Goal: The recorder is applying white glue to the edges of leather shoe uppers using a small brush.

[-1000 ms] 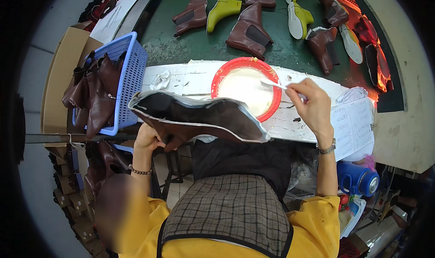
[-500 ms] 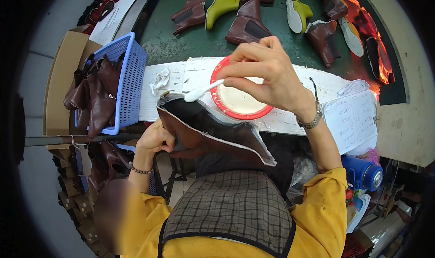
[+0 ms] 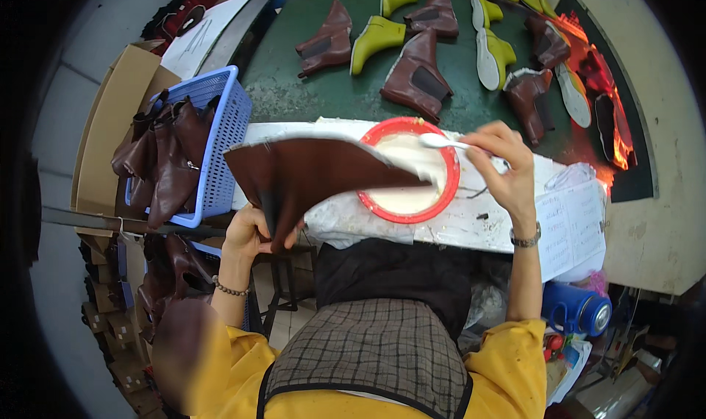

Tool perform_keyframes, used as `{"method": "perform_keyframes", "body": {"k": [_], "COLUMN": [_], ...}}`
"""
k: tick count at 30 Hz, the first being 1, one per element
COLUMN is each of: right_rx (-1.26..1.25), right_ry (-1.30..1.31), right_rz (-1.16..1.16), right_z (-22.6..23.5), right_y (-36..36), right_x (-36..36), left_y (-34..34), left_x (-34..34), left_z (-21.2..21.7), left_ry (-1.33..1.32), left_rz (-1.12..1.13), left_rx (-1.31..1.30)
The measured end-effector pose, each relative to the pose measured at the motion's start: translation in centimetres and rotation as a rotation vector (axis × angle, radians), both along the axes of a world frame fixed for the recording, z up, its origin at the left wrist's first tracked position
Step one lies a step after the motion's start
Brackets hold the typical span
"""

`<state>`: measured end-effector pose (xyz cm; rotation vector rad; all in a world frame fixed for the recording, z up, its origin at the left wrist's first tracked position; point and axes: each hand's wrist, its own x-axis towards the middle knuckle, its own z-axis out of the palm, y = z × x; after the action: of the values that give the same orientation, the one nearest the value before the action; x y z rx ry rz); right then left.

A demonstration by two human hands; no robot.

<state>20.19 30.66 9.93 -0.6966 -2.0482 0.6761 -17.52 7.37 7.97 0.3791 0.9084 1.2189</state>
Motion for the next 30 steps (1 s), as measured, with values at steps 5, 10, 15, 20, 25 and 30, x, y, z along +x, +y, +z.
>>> {"method": "perform_keyframes", "body": {"k": [5,10,15,20,25,30], "right_rx": [-0.143,-0.246,-0.115,-0.082,-0.112,-0.13], "right_ry": [0.056,-0.037,-0.066,-0.096,-0.09,-0.112], "right_rz": [-0.183,-0.281,-0.343,-0.348,-0.346,-0.343], "right_z": [-8.9,-14.0,-14.2,-13.6,-13.4,-13.1], "right_y": [-0.1,-1.9,-1.7,-1.5,-1.6,-1.4], "right_x": [4.3,2.9,2.2,2.6,2.2,2.2], "left_y": [3.2,9.4,16.9,25.7,32.7,40.7], "left_x": [-1.6,-4.3,-6.5,-9.6,-16.4,-17.8], "left_z": [-0.7,-2.5,-4.5,-11.6,-18.9,-19.6], "left_ry": [-0.327,-0.323,-0.325,-0.174,0.016,0.092], "left_rz": [0.112,0.188,0.231,0.271,0.439,0.493], "left_rx": [0.052,0.168,0.27,0.277,0.16,0.16]}}
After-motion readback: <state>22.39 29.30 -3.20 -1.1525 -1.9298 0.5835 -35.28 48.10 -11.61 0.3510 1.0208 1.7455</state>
